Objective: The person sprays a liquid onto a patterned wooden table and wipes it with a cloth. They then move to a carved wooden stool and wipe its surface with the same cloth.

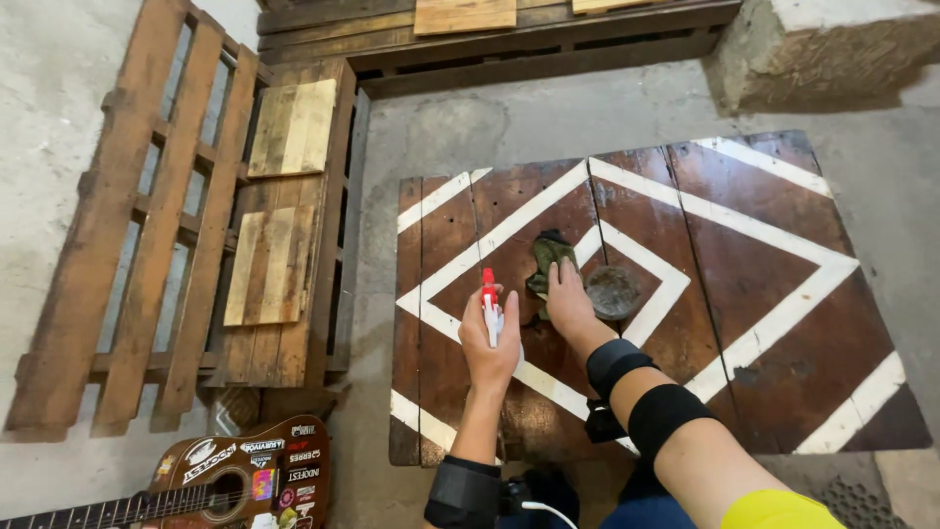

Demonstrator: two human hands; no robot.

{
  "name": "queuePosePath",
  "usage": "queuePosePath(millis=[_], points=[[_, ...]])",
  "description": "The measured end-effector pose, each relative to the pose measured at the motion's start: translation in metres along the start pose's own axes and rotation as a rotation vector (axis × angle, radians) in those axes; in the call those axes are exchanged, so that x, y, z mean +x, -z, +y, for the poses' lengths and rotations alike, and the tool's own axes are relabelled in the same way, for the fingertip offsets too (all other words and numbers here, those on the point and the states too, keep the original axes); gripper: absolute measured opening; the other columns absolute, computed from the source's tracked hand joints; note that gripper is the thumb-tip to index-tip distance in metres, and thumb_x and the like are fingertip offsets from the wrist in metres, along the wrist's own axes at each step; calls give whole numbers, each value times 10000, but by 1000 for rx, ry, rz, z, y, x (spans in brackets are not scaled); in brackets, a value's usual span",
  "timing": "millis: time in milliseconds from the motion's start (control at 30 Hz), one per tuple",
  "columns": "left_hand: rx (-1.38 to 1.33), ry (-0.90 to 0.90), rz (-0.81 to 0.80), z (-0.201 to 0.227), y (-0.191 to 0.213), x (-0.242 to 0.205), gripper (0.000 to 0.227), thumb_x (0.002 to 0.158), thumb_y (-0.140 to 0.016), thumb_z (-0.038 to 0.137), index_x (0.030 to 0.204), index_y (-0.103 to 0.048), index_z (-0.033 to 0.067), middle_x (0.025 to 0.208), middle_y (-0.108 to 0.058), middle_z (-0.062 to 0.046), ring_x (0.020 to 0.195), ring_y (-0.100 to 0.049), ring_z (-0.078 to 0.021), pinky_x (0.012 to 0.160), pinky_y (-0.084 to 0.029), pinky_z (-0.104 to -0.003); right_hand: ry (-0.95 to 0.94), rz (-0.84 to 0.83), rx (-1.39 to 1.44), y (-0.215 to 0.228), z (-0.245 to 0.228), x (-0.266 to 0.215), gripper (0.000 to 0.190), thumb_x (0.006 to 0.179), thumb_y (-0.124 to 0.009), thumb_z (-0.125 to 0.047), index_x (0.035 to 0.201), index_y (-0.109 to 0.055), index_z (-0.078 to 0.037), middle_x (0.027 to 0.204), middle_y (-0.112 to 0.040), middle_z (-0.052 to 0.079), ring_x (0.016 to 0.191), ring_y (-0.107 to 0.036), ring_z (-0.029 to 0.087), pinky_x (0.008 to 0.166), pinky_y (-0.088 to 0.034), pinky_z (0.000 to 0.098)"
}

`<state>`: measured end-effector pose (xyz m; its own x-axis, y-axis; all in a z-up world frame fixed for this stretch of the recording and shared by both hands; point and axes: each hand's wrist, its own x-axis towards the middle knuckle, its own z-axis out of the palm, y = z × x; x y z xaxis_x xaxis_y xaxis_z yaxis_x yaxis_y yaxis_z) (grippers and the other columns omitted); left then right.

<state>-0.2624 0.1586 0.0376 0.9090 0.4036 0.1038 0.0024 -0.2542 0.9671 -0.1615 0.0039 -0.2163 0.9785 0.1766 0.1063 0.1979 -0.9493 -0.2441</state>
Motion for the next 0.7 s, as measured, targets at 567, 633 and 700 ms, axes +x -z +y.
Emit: queuePosePath(millis=[567,633,700], points=[[-99,-194,-113,36,-38,-56,220,917,-751,154,1069,-687,8,840,-696,-65,747,-648,-134,708,-530,-296,188,-268,216,120,40,-174,721,815,-502,59,1510,-432,-118,1600,-386,125,1483,-345,310,1173,-340,389],[-122,-215,-139,42,-53,-68,215,921,-751,153,1067,-683,11,833,-686,-62,742,-634,-132,703,-525,-297,163,-265,234,121,67,-190,715,805,-506,58,1490,-472,-143,1581,-422,104,1470,-368,302,1151,-376,371],[-97,-226,-149,50,-71,-82,197,923,-756,155,1041,-687,13,838,-683,-58,732,-632,-130,696,-522,-294,227,-189,143,120,100,-207,600,797,-560,14,1379,-573,-130,1470,-529,109,1398,-460,292,1149,-376,445]])
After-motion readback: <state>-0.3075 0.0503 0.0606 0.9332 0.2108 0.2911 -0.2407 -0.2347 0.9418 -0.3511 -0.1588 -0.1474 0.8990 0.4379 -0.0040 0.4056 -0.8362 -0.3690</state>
